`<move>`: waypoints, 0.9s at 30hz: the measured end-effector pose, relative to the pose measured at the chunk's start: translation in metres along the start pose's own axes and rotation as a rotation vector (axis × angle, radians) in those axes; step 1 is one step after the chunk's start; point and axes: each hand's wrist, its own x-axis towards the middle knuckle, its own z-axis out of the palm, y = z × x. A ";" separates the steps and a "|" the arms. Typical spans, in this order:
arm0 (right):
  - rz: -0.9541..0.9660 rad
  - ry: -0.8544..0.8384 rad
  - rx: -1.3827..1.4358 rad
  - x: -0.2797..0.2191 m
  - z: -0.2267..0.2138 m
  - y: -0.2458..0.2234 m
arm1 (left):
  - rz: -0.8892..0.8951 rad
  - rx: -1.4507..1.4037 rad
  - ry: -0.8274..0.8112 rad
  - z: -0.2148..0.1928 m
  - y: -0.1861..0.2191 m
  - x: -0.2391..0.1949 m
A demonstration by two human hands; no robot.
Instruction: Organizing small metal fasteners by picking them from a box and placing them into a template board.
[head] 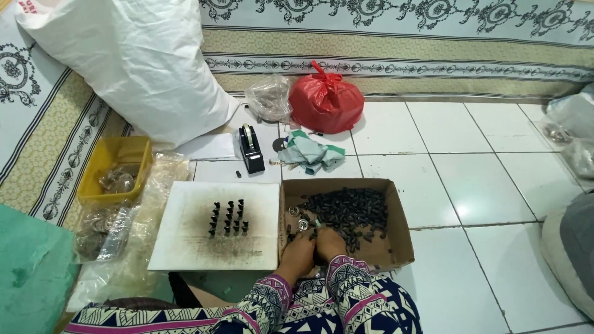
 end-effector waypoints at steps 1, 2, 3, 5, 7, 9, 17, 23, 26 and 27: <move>0.001 -0.003 0.000 -0.003 -0.001 0.000 | -0.001 -0.001 -0.002 -0.001 0.001 -0.001; -0.042 -0.010 -0.057 -0.005 -0.003 -0.002 | 0.006 -0.011 0.031 -0.002 0.002 -0.002; -0.085 -0.018 -0.114 -0.007 -0.006 -0.003 | 0.012 -0.021 0.064 -0.004 0.004 -0.002; -0.060 -0.002 -0.084 -0.012 -0.012 -0.007 | -0.012 -0.038 0.046 -0.008 0.005 -0.003; -0.035 0.012 -0.057 -0.022 -0.025 -0.013 | -0.037 -0.059 0.030 -0.012 0.008 -0.004; 0.020 -0.003 -0.020 -0.034 -0.041 -0.023 | -0.062 -0.080 0.020 -0.015 0.009 -0.004; -0.082 0.210 0.340 -0.050 -0.056 -0.023 | 0.002 -0.157 0.342 -0.038 0.014 -0.008; -0.154 0.011 0.772 -0.078 -0.078 -0.047 | 0.232 0.014 0.401 -0.091 -0.001 -0.031; -0.131 -0.136 0.952 -0.099 -0.085 -0.066 | 0.264 0.177 0.357 -0.116 -0.019 -0.049; -0.144 -0.181 1.033 -0.103 -0.082 -0.069 | 0.274 0.267 0.311 -0.124 -0.024 -0.056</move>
